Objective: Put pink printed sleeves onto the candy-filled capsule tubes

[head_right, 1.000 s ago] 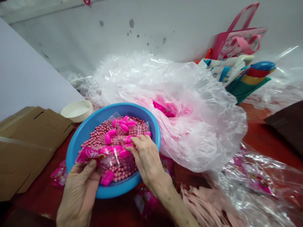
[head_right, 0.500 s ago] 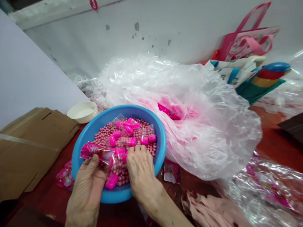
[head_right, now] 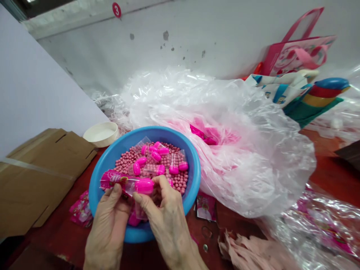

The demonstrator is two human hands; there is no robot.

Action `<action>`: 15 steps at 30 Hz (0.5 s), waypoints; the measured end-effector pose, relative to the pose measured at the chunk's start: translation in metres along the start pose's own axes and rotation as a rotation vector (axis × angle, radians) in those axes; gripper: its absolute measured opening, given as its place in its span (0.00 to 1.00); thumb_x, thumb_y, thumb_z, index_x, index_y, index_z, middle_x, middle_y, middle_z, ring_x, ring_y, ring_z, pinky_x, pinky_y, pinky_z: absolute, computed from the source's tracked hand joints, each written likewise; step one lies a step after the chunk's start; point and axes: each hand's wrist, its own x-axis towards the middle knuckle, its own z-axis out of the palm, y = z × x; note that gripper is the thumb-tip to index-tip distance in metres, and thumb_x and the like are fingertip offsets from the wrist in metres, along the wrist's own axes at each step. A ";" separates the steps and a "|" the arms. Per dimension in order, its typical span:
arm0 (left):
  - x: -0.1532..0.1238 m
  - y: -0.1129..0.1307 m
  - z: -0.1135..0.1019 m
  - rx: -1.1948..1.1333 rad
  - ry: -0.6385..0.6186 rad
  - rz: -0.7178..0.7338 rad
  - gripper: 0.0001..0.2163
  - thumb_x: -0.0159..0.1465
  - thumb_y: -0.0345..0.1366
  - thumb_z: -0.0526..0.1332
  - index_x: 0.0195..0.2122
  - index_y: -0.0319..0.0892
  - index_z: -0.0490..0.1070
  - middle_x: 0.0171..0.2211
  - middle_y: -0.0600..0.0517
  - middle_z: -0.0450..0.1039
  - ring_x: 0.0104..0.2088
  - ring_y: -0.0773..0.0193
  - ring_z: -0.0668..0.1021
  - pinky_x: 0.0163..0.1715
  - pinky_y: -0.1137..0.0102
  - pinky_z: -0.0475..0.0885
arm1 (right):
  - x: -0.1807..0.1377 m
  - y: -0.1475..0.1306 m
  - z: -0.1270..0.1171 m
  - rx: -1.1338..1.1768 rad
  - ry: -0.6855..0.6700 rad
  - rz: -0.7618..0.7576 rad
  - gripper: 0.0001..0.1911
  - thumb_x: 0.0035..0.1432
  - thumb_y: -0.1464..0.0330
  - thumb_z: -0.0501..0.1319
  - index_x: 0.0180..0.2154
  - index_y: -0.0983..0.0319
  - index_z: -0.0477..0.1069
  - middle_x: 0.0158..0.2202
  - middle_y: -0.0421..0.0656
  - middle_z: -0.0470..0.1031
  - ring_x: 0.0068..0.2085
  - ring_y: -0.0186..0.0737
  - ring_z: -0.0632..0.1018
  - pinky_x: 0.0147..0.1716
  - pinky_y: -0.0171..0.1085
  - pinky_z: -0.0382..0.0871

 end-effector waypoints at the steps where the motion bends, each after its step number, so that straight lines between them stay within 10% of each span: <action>1: 0.000 0.000 0.000 0.004 -0.004 0.001 0.11 0.43 0.33 0.76 0.27 0.40 0.78 0.25 0.54 0.82 0.25 0.68 0.80 0.27 0.78 0.76 | -0.001 0.001 0.002 -0.014 0.003 -0.009 0.08 0.57 0.64 0.63 0.34 0.60 0.66 0.29 0.38 0.75 0.28 0.33 0.74 0.27 0.32 0.70; 15: -0.004 -0.002 -0.003 0.130 -0.106 0.006 0.13 0.38 0.34 0.77 0.25 0.39 0.79 0.22 0.53 0.80 0.21 0.67 0.79 0.24 0.77 0.75 | -0.003 -0.007 0.001 -0.329 0.040 -0.106 0.07 0.59 0.65 0.61 0.33 0.63 0.71 0.22 0.37 0.70 0.23 0.33 0.68 0.22 0.31 0.63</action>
